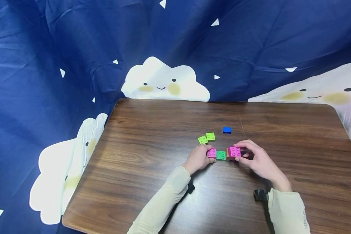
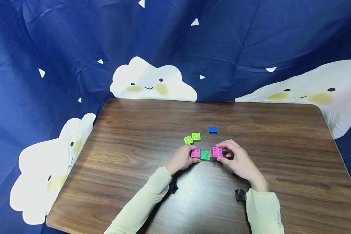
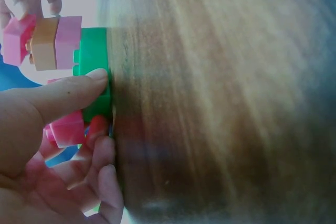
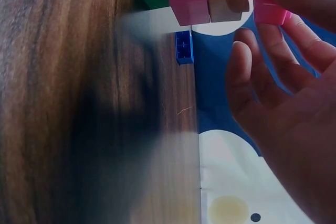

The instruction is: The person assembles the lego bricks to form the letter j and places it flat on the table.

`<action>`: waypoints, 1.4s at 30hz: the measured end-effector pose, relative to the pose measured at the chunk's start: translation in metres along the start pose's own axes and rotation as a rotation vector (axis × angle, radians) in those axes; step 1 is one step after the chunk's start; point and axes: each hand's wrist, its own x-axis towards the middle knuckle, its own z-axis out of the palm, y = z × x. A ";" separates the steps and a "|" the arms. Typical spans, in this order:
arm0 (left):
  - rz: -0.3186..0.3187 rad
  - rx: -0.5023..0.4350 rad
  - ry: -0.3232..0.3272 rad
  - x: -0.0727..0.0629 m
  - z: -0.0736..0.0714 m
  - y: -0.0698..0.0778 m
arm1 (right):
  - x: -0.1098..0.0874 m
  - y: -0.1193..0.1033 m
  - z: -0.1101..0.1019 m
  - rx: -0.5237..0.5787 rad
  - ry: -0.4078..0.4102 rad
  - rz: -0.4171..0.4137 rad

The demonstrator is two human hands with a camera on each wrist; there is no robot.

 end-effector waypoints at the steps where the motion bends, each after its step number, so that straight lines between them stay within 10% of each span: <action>1: 0.000 0.000 0.000 0.000 0.000 0.000 | 0.000 0.000 0.000 0.000 0.002 0.000; 42: 0.000 -0.013 0.004 0.002 0.003 -0.002 | 0.010 -0.018 -0.002 -0.202 -0.066 0.011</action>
